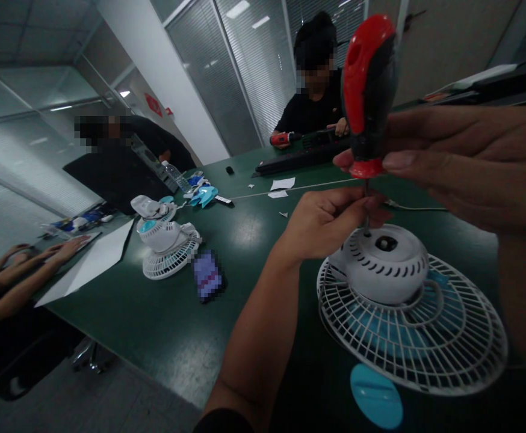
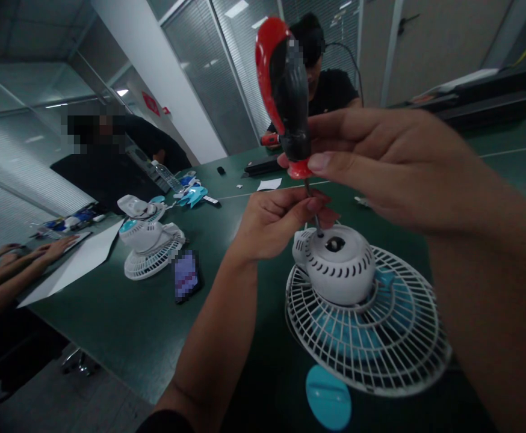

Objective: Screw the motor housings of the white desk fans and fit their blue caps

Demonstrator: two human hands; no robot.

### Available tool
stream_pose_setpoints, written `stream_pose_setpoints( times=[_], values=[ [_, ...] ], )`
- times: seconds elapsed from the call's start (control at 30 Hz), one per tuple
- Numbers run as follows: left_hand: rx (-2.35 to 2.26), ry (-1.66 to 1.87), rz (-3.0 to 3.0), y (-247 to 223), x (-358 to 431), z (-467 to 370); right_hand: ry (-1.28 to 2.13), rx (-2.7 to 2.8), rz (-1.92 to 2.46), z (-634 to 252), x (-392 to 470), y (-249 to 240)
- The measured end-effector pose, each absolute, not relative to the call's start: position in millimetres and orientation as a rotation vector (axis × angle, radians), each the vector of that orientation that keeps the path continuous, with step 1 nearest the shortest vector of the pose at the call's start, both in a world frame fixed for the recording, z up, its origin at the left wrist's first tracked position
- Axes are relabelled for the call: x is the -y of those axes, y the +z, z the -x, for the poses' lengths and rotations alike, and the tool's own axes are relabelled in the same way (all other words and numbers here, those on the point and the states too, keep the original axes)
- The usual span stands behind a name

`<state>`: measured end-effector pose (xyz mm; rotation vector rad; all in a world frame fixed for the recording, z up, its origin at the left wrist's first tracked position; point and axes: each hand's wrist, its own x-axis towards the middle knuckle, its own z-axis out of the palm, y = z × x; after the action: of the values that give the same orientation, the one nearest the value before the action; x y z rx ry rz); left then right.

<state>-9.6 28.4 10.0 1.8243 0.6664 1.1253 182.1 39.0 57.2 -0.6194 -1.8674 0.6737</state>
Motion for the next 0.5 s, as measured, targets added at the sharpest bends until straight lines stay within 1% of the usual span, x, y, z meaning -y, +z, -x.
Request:
stream_pose_setpoints(
  times=[0.17,0.3,0.5],
  values=[
    [-0.623,1.086,-1.854,9,-30,10,0.458,1.881,0.761,-180,-41,57],
    [-0.642,1.097,-1.772,10,-28,4,0.499,1.904,0.756,-176,-40,57],
    [-0.799,1.293,-1.571,9,-29,-4,0.503,1.758,0.824,-168,-36,54]
  ],
)
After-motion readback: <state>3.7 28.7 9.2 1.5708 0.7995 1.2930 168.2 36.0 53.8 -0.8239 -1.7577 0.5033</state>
